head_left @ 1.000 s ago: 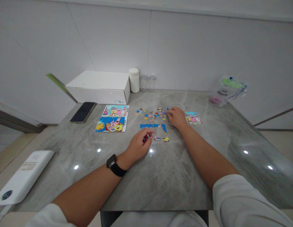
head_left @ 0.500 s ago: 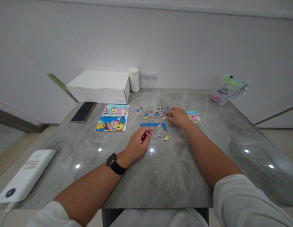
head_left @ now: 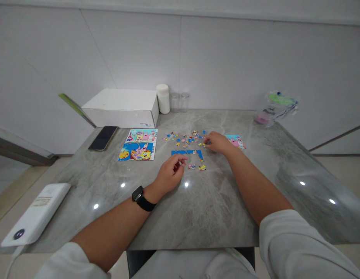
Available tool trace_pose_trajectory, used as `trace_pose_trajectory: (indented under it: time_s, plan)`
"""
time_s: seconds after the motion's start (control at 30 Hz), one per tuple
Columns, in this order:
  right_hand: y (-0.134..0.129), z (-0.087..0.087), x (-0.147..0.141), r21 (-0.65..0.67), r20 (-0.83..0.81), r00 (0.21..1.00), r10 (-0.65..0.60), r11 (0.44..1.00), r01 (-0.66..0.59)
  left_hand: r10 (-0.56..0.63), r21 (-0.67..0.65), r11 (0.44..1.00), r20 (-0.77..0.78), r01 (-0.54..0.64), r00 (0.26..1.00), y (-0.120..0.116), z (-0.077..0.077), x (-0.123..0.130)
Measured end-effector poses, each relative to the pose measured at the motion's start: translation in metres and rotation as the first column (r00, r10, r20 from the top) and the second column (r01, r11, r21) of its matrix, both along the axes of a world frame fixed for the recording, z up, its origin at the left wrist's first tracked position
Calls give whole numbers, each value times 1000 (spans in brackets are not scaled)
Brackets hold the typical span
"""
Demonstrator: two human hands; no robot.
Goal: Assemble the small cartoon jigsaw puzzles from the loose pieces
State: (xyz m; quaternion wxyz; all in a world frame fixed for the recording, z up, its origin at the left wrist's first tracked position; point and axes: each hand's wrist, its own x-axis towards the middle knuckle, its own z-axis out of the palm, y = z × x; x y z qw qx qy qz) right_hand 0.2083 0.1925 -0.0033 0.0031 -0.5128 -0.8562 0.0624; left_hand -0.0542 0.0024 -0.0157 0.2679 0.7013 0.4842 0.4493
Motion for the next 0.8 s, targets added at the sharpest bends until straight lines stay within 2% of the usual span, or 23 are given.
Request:
trace_pose_trajectory:
  time_s: [0.17, 0.27, 0.33, 0.4, 0.53, 0.63, 0.73, 0.8]
  plan:
    - [-4, 8, 3, -52, -50, 998, -25, 998, 23, -22, 4, 1000, -17, 22, 1000, -2, 2, 0]
    - [-5, 17, 5, -141, -213, 976, -42, 990, 12, -39, 21, 999, -26, 40, 999, -2, 1, 0]
    - [-5, 26, 8, -239, -399, 914, -77, 971, -23, -52, 40, 998, -38, 54, 998, -2, 0, 0]
    - [-7, 35, 13, -332, -573, 811, -121, 939, -94, -60, 55, 996, -52, 63, 997, -2, 0, 0]
    - [-22, 47, 19, -426, -745, 641, -185, 871, -244, -74, 68, 995, -73, 79, 995, -2, 0, 1]
    - [-45, 39, 17, -421, -800, 560, -216, 867, -267, -86, 72, 993, -84, 92, 993, -2, -1, 1]
    - [-69, 15, 12, -366, -842, 495, -212, 900, -238, -97, 76, 992, -101, 105, 990, -1, -2, 2]
    - [-82, -5, 9, -344, -845, 493, -205, 915, -210, -103, 73, 991, -119, 112, 988, -1, -3, 2]
